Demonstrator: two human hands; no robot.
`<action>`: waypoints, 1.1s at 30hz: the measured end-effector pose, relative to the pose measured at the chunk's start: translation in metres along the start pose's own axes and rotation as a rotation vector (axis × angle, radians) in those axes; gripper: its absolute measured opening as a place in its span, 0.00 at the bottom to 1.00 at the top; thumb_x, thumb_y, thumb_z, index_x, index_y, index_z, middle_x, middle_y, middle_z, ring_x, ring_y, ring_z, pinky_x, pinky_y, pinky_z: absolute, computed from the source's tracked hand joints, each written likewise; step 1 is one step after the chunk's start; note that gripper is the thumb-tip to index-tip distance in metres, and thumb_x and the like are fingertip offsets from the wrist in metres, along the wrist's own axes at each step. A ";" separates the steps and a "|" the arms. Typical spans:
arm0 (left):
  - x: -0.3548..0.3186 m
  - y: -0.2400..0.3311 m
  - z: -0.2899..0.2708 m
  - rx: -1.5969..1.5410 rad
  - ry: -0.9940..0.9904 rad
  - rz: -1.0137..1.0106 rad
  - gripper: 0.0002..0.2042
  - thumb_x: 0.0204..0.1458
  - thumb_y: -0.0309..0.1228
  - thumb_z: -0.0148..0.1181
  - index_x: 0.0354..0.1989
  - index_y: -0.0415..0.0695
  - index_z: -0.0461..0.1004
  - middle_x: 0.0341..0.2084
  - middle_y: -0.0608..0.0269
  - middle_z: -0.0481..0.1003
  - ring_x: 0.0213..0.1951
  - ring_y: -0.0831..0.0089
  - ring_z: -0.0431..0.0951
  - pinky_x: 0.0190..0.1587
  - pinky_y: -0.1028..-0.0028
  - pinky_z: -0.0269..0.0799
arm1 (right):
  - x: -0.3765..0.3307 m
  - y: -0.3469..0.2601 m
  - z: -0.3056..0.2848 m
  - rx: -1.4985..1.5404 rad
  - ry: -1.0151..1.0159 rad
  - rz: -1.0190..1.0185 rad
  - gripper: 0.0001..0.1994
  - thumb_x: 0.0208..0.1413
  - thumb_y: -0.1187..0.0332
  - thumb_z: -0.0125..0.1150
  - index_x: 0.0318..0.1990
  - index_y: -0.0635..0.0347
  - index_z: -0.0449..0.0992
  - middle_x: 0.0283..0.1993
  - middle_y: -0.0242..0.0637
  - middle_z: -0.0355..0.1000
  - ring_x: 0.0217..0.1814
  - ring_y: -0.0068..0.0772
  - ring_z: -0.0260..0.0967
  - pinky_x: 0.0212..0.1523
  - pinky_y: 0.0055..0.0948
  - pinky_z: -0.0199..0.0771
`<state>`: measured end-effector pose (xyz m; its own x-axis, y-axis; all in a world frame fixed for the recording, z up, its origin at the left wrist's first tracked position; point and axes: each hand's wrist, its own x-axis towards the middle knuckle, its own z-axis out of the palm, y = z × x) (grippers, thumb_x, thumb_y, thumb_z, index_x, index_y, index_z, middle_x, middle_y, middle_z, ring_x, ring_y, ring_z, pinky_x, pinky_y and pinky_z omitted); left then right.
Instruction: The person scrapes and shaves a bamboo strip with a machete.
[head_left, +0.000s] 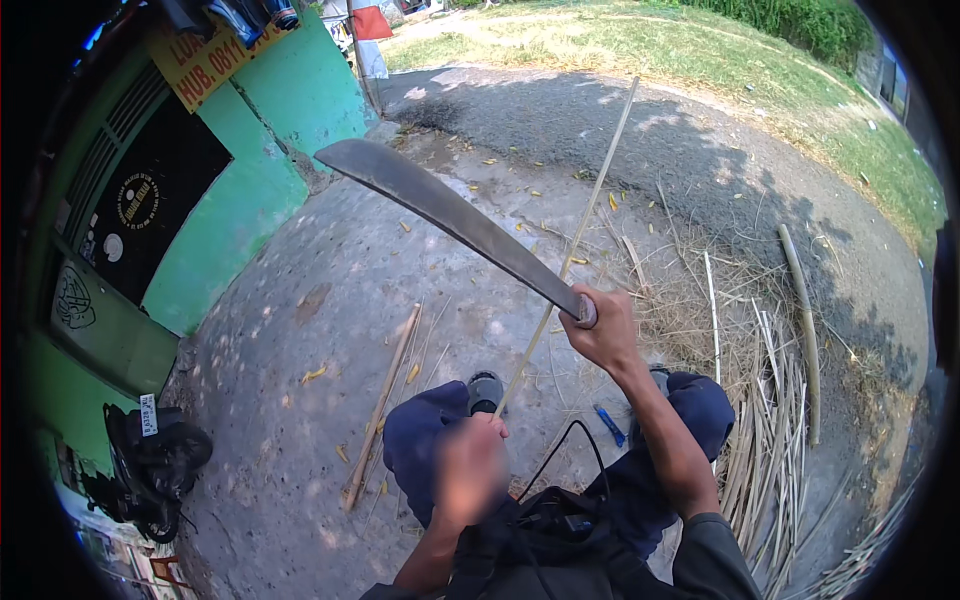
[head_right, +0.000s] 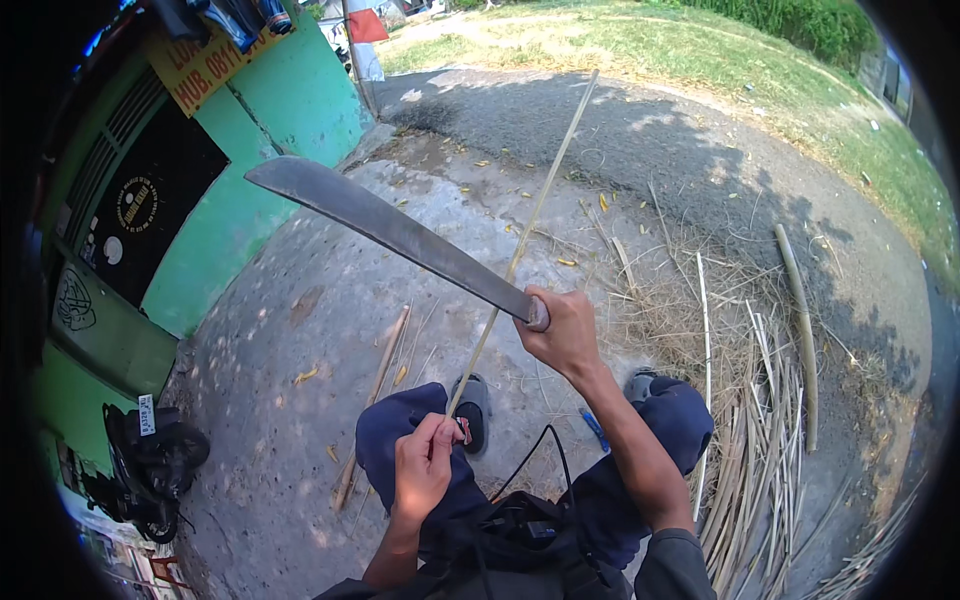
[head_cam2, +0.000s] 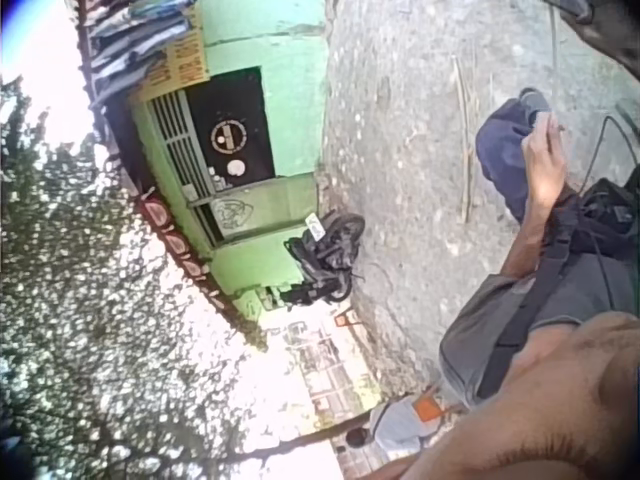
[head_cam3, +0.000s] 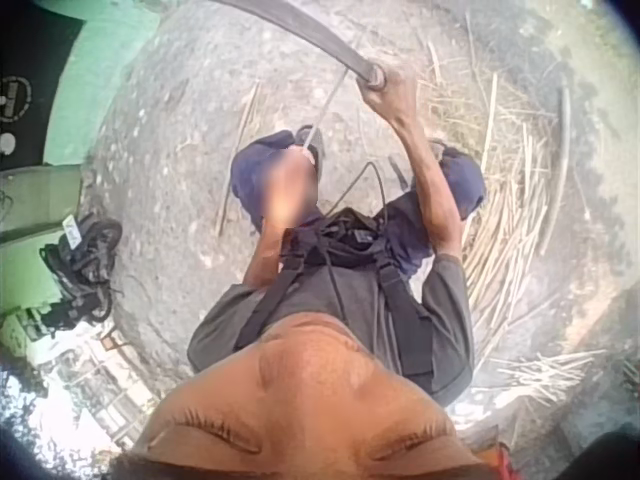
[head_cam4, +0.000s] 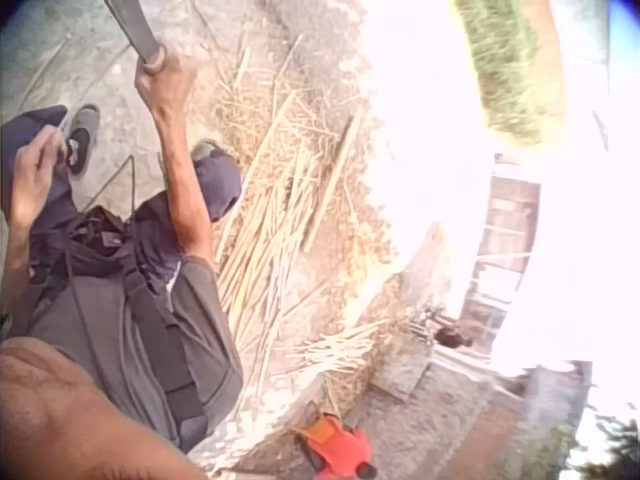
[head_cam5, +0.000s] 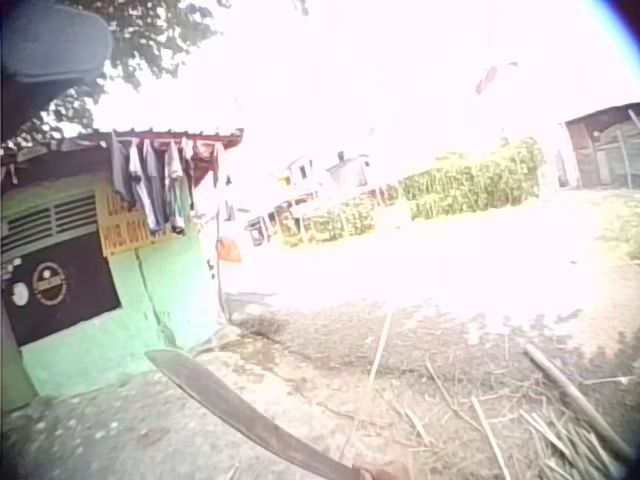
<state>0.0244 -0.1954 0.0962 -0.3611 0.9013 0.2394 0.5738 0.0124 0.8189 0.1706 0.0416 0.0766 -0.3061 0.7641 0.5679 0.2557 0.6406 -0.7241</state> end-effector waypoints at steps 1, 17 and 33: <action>0.002 -0.001 0.002 0.001 0.002 0.001 0.08 0.70 0.27 0.56 0.36 0.37 0.75 0.18 0.58 0.71 0.16 0.75 0.69 0.22 0.72 0.62 | -0.005 -0.005 0.004 -0.005 -0.053 -0.029 0.06 0.46 0.69 0.70 0.31 0.57 0.79 0.23 0.47 0.75 0.25 0.54 0.76 0.28 0.43 0.73; 0.010 0.011 0.021 -0.097 0.047 0.012 0.11 0.70 0.27 0.54 0.33 0.37 0.73 0.16 0.63 0.66 0.17 0.82 0.62 0.22 0.74 0.56 | -0.016 -0.011 0.006 -0.085 -0.103 -0.164 0.11 0.35 0.69 0.72 0.30 0.53 0.76 0.22 0.44 0.73 0.24 0.50 0.75 0.25 0.44 0.72; 0.008 0.005 0.009 -0.169 -0.070 -0.080 0.12 0.70 0.27 0.54 0.31 0.38 0.72 0.14 0.65 0.62 0.16 0.82 0.59 0.21 0.74 0.53 | -0.021 -0.018 0.011 0.063 -0.163 -0.078 0.06 0.43 0.69 0.69 0.29 0.56 0.80 0.22 0.49 0.74 0.25 0.56 0.76 0.28 0.46 0.75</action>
<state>0.0315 -0.1840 0.0976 -0.3455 0.9282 0.1383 0.4118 0.0175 0.9111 0.1623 0.0132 0.0733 -0.4687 0.6862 0.5563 0.1684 0.6876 -0.7063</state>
